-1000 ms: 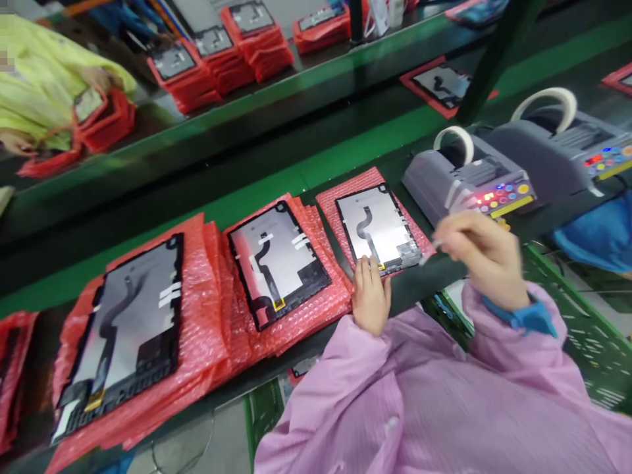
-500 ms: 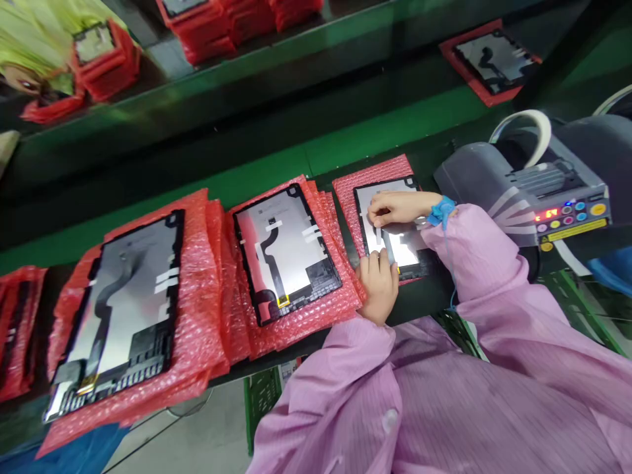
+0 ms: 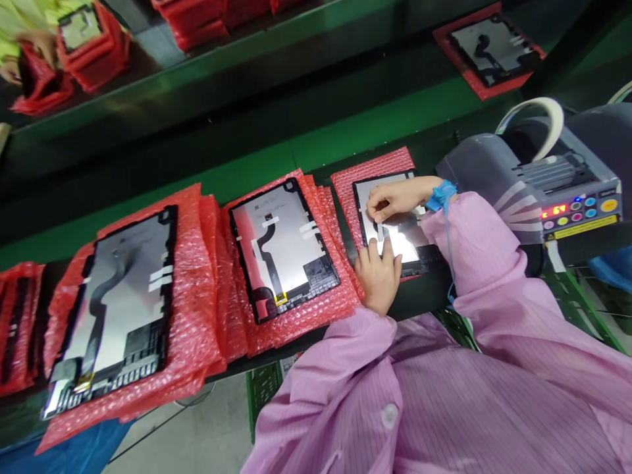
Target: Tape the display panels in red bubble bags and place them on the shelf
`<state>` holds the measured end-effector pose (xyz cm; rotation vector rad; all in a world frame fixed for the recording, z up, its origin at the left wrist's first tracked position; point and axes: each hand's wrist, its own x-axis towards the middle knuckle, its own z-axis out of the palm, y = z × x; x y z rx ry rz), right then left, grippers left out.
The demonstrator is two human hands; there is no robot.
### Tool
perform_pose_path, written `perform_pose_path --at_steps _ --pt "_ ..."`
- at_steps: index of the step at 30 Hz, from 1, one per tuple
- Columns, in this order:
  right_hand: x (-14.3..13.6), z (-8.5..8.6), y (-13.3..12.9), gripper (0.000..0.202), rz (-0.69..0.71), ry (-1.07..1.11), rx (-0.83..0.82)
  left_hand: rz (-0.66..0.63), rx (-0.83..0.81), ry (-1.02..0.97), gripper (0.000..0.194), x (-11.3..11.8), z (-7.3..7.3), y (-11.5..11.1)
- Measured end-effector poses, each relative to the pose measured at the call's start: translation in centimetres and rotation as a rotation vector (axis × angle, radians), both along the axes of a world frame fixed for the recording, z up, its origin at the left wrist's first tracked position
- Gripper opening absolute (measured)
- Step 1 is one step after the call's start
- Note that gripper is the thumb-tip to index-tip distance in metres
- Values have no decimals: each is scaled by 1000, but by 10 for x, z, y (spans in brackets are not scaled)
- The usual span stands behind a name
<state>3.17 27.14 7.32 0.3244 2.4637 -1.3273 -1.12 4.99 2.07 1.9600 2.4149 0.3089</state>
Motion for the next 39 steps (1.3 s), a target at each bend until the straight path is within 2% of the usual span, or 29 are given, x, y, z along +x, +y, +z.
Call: perform_pose_path --at_steps 3,12,21,25,27,30,32,35,37,39 --pt "-2 -5 -1 21 -12 19 24 -8 0 11 47 0 -1 -1" --pt "-4 -17 0 15 45 79 238 -66 -61 66 54 -1 1 0" --pt "-5 -24 -11 11 -38 105 520 -83 -97 102 54 1 3 0" --pt "1 -30 -13 13 -63 165 546 -79 -94 117 54 2 3 1" --pt "4 -33 -12 17 -119 172 568 -73 -85 121 54 3 1 1" --pt "2 -36 -10 38 -273 148 630 -71 -68 120 54 3 -3 0" --pt "-1 -33 -12 33 -433 153 719 -76 -47 113 53 2 -5 -3" --pt "3 -19 -33 21 -661 227 830 -79 1 86 43 -2 -3 -3" --pt "21 -5 -62 20 -696 332 785 -52 23 58 36 -5 0 3" --pt "50 9 -102 18 -674 454 656 -46 55 32 34 -7 2 14"
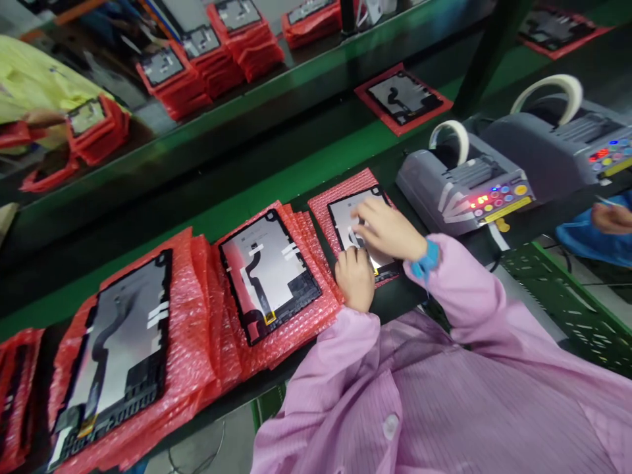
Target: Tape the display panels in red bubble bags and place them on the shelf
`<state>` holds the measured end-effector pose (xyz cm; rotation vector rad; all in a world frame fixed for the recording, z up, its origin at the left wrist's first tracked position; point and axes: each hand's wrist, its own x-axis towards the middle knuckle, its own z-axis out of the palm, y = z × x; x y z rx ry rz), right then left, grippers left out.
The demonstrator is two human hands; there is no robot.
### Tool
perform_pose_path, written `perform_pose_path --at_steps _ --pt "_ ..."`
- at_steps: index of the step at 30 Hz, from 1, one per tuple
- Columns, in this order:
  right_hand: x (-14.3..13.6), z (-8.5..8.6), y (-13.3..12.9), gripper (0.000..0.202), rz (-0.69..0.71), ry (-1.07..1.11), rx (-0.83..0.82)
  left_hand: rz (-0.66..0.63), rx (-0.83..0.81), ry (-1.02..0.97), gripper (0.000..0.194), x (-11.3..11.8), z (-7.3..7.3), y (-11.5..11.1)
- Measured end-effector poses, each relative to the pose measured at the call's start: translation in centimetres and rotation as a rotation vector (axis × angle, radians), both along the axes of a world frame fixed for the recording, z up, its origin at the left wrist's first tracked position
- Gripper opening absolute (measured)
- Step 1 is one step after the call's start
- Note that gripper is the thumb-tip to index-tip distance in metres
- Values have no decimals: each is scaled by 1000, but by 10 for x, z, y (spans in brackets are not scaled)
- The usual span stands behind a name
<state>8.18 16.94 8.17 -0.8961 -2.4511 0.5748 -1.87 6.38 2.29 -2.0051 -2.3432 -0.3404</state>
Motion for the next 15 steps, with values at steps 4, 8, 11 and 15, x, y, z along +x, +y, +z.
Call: perform_pose_path --at_steps 4,8,11,15 --pt "70 12 -79 22 33 208 -307 -138 56 -34 46 0 -7 28" --pt "132 7 -114 23 -416 390 -504 -204 31 -69 55 -2 -19 39" --pt "168 -2 -114 26 -797 499 -556 -213 53 -78 56 -4 -20 40" --pt "201 -16 -100 29 -1003 532 -611 -183 75 -68 53 -4 -14 43"
